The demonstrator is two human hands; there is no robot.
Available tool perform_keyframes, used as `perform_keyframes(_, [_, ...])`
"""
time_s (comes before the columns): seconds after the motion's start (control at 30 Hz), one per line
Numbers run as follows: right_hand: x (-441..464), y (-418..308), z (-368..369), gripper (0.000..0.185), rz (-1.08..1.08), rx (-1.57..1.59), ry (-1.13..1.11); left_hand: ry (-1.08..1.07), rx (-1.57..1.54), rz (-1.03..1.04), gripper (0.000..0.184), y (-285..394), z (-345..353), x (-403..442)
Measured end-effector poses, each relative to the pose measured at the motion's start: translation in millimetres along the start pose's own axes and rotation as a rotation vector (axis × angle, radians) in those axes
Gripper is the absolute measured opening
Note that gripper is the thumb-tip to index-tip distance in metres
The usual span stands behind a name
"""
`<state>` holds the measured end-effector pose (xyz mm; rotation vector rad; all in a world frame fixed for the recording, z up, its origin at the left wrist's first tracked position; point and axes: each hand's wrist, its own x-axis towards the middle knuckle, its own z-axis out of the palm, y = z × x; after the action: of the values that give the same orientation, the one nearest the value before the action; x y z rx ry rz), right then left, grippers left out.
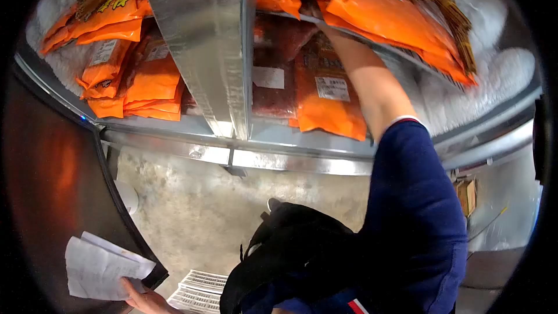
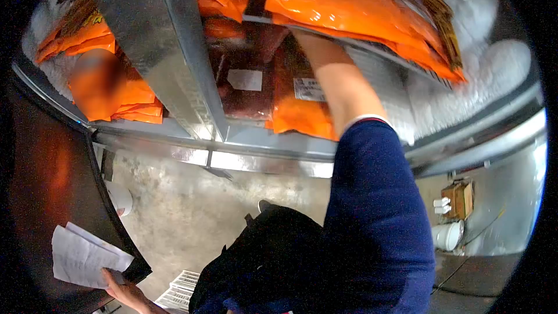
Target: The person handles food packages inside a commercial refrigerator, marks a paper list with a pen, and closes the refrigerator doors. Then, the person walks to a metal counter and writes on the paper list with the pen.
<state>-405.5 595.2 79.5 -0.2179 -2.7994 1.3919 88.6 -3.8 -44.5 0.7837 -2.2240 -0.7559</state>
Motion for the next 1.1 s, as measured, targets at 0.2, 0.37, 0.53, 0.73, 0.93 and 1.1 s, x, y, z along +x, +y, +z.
perform_keyframes(0.2, [82, 18, 45, 0.037, -0.063, -0.695, -0.106, 0.213, -0.361, -0.285, 0.033, 30, 4, -21])
perform_keyframes(0.37, [83, 20, 36, 0.040, -0.036, -0.801, -0.241, 0.150, -0.334, -0.403, 0.032, 81, -15, -39])
perform_keyframes(0.53, [81, 9, 51, 0.042, -0.063, -0.815, -0.335, 0.041, -0.368, -0.623, 0.026, 91, -47, -60])
perform_keyframes(0.73, [93, 28, 69, 0.045, -0.098, -0.854, -0.329, -0.009, -0.359, -0.553, 0.032, 97, -37, -69])
perform_keyframes(0.93, [101, 21, 59, 0.048, -0.131, -0.801, -0.335, -0.063, -0.368, -0.541, 0.035, 123, -37, -78])
perform_keyframes(1.1, [-13, -8, 9, 0.054, -0.116, -0.634, -0.316, -0.473, -0.382, -0.216, 0.019, 145, -22, -63])
